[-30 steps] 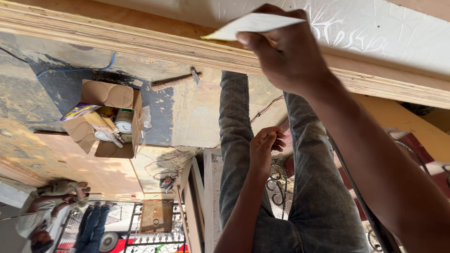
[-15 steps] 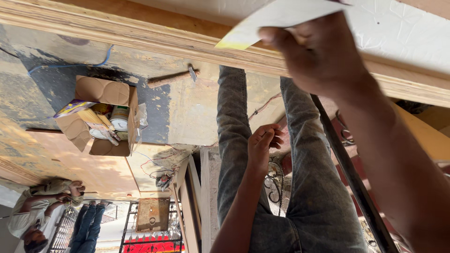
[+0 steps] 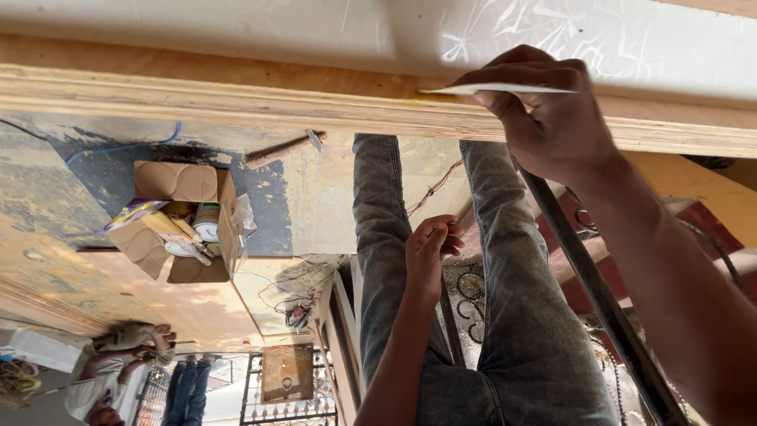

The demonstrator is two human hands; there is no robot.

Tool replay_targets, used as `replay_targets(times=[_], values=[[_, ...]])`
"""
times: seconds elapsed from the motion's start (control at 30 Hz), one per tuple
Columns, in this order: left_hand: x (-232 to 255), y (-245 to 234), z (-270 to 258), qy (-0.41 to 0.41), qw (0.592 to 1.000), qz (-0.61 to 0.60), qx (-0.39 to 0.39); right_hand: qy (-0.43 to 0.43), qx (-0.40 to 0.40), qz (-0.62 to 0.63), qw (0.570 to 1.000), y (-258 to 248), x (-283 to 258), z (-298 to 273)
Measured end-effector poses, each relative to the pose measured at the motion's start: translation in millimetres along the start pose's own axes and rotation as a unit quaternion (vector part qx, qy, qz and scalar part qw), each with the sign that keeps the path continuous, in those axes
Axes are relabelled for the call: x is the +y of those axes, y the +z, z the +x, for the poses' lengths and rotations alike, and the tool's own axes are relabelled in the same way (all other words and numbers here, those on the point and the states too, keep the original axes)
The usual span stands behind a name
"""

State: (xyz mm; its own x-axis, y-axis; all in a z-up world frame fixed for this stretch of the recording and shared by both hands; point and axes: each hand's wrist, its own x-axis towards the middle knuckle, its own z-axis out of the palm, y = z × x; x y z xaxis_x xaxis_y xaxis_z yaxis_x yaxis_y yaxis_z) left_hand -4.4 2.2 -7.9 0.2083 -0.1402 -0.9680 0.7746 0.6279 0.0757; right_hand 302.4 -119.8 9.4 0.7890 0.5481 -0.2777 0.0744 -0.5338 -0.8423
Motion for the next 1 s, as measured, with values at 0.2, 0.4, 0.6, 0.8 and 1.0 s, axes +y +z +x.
replay_targets(times=[0.2,0.4,0.6,0.8,1.0], values=[[-4.1,3.9,2.3,0.004,1.0,0.01,-0.004,0.006,0.023,0.003,1.0,14.5,16.1,3.9],[-1.4,5.9,-0.7,0.0,1.0,0.013,0.006,0.011,0.03,0.059,0.998,-5.3,-9.3,-17.5],[0.2,8.1,1.5,0.007,1.0,0.016,0.003,-0.004,0.043,-0.006,0.999,2.3,13.1,6.4],[-5.4,6.1,0.6,0.006,1.0,0.01,0.0,-0.038,0.028,0.008,0.999,8.1,13.1,-10.9],[-2.8,6.8,1.5,0.002,1.0,0.015,0.007,0.007,0.047,0.007,0.999,6.1,28.5,-2.5]])
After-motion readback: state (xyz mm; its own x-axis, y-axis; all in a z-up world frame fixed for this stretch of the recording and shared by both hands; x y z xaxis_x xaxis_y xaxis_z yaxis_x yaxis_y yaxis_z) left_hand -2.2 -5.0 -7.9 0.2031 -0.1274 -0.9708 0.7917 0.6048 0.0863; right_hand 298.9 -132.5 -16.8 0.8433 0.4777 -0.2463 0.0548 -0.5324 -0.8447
